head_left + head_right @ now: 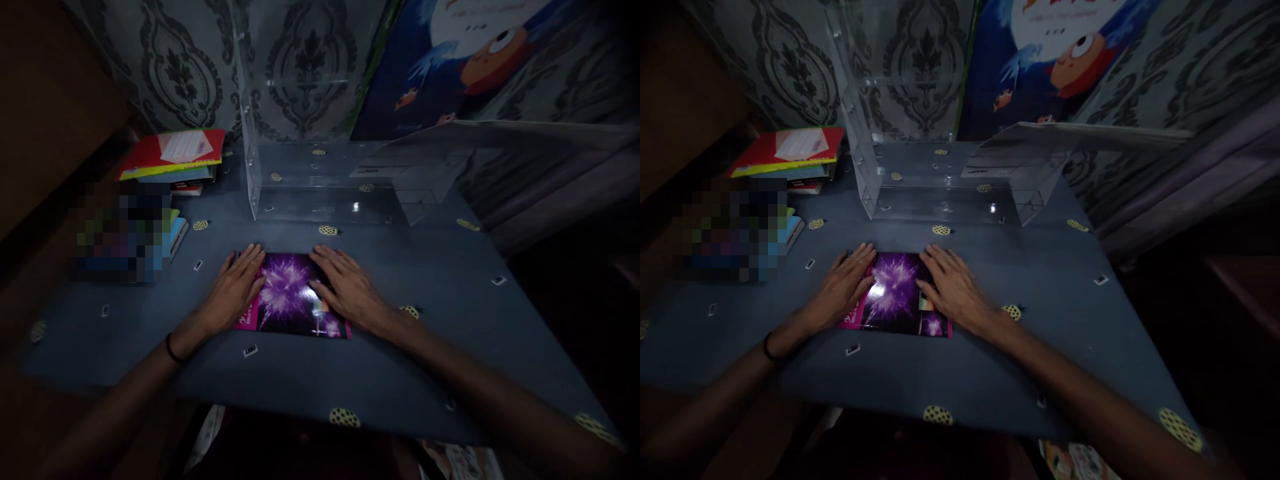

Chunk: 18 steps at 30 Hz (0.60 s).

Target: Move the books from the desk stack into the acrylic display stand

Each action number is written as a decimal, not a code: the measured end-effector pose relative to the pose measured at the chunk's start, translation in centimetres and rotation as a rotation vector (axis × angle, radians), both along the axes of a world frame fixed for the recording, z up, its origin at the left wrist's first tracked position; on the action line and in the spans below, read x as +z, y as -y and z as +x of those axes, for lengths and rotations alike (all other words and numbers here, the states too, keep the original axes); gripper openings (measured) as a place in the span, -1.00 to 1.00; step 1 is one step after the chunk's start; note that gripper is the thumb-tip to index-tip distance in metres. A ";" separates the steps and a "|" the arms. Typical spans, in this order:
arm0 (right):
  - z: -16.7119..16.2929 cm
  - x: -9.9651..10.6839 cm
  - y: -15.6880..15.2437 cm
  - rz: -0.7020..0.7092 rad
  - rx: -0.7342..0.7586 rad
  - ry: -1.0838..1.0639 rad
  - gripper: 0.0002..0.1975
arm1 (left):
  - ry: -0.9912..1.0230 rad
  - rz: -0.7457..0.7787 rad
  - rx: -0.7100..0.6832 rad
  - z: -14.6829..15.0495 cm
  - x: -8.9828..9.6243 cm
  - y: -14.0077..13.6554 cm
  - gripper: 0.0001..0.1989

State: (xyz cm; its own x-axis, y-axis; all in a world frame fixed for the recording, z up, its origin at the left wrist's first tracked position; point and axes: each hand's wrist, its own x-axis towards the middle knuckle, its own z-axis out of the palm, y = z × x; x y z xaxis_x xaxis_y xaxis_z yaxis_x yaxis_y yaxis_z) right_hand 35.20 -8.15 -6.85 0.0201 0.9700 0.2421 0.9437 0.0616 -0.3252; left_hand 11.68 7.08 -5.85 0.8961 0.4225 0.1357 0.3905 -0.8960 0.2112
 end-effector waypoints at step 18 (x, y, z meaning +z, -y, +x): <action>-9.1 2.6 10.2 0.122 0.154 -0.146 -0.70 | -0.232 0.387 -0.467 10.7 3.9 -2.8 -0.53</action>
